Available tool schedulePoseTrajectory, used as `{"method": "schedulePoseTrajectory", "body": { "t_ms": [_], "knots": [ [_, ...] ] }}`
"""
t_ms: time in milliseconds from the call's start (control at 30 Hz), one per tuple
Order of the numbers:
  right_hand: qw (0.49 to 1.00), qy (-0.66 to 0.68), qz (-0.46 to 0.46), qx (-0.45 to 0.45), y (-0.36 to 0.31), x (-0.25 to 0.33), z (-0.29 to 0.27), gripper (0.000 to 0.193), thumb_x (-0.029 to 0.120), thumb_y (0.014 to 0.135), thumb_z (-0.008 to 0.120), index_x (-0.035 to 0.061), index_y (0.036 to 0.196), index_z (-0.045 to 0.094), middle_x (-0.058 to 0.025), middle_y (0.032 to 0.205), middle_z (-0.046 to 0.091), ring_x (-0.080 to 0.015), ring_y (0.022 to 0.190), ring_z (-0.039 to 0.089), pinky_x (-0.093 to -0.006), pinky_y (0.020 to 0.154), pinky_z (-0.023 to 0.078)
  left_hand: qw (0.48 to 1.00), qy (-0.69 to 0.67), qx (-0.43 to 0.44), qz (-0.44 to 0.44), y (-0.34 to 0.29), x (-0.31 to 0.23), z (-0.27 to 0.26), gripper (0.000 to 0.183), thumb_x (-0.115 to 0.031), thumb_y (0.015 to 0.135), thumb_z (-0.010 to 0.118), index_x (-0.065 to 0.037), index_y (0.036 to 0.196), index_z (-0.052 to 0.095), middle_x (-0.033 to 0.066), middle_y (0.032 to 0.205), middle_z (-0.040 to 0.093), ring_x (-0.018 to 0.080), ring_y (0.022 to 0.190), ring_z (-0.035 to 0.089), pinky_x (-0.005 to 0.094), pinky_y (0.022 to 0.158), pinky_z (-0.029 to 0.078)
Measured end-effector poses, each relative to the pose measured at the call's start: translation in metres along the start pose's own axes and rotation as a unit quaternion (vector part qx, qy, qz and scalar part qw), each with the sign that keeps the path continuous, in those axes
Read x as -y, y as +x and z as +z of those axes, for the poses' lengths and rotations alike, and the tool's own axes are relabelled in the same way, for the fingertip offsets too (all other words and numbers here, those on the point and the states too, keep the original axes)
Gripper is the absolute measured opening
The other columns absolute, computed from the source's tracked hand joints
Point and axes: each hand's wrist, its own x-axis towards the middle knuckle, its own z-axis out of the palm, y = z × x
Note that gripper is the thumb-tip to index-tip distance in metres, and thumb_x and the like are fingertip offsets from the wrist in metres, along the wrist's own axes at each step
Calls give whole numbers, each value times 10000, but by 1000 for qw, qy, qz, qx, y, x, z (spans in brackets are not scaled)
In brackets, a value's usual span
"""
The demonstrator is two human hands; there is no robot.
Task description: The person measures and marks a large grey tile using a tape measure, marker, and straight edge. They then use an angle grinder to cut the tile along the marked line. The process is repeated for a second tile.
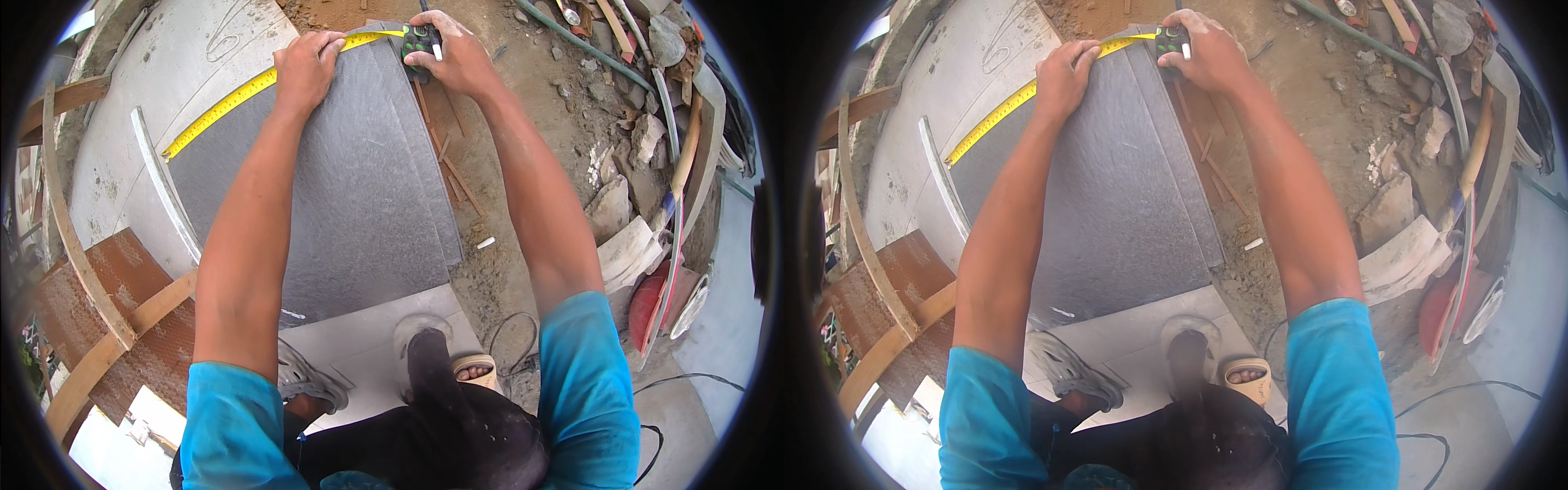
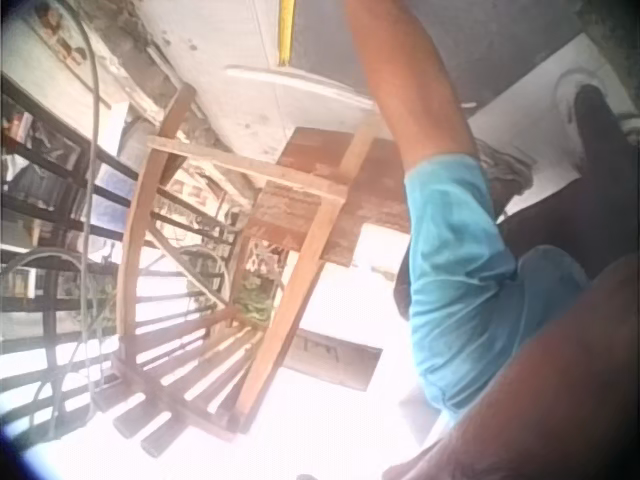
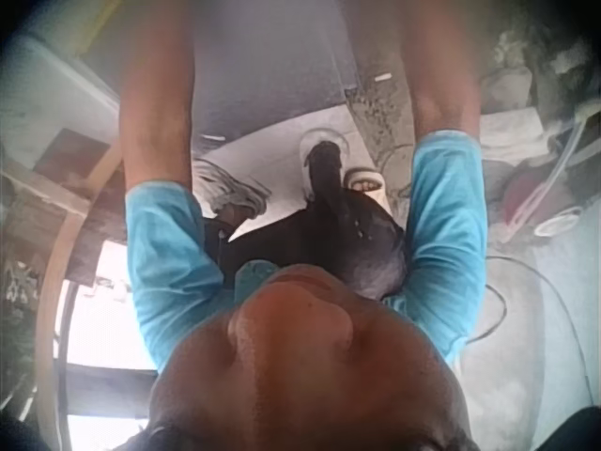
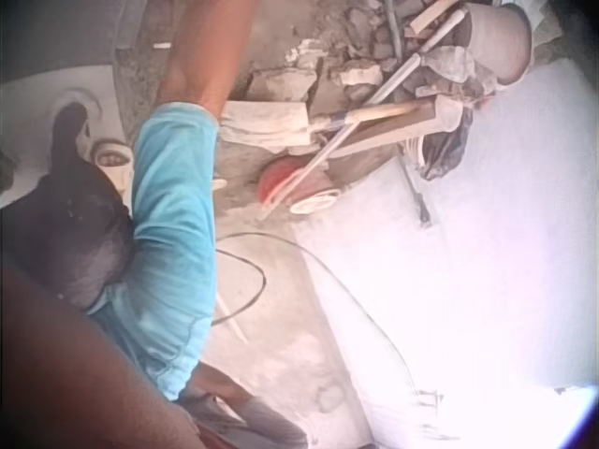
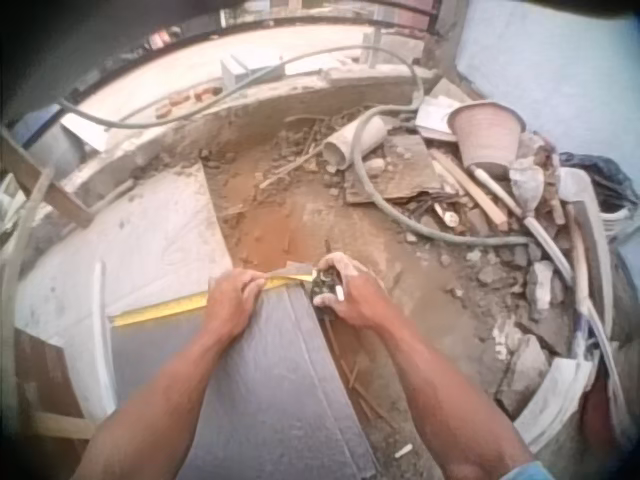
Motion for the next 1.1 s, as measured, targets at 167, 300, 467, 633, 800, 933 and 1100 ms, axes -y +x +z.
{"method": "schedulePoseTrajectory", "body": {
  "t_ms": [167, 300, 467, 633, 800, 933, 1100],
  "knots": [
    [995, 89, 42, 27, -17, 10, -44, 508, 273, 769, 853, 156, 1202, 615, -54, 1102, 699, -235, 1042, 663, -371, 903, 519, 996, 83, -6, 34, 8, -40, -47, 198, -314, 980, 654, -171, 1048, 772, 12, 1002, 751, 195, 981, 659, 364, 962, 412],
    [967, 230, 84, 76, -66, 30, -120, 479, 275, 803, 848, 109, 1192, 624, 1, 1065, 687, -124, 977, 645, -291, 867, 506, 964, 176, -35, 199, 6, -28, -124, 140, -281, 952, 703, -175, 1009, 773, -25, 947, 742, 158, 917, 644, 361, 921, 417],
    [902, 374, 193, 94, -134, 38, -154, 380, 258, 869, 781, 90, 1169, 620, 6, 1034, 670, -91, 943, 613, -261, 839, 487, 940, 178, -13, 293, -3, -55, -179, 108, -247, 909, 745, -160, 970, 762, -39, 882, 717, 138, 843, 618, 345, 826, 429],
    [831, 480, 232, 155, -182, 55, -133, 339, 278, 930, 702, 69, 1178, 607, 9, 1009, 652, -74, 919, 591, -256, 808, 475, 928, 129, 111, 332, -54, -168, -124, 178, -178, 861, 704, -161, 1038, 721, -33, 814, 670, 145, 796, 616, 322, 756, 421],
    [835, 485, 203, 158, -210, 70, -122, 808, 568, 641, 899, 74, 1196, 582, 3, 1075, 627, -112, 1014, 585, -292, 894, 459, 925, 60, 165, 336, -96, -218, -103, 346, -132, 848, 631, -109, 1193, 646, -14, 821, 670, 173, 852, 661, 358, 863, 442],
    [877, 433, 155, 142, -210, 94, -125, 867, 481, 559, 977, 66, 1201, 568, -48, 1131, 619, -178, 1081, 604, -360, 948, 469, 937, -105, 112, 315, -102, -212, -106, 379, -137, 890, 645, -97, 1264, 604, 96, 1153, 685, 274, 1132, 630, 433, 995, 459],
    [986, 71, 151, 23, -204, 62, -112, 717, 317, 618, 903, 84, 1193, 543, -126, 1114, 593, -334, 998, 639, -450, 896, 514, 997, -53, -56, -30, -100, -112, -150, 420, -159, 934, 666, -81, 1337, 577, 144, 1329, 596, 341, 1235, 550, 458, 1058, 432]
  ]
}}
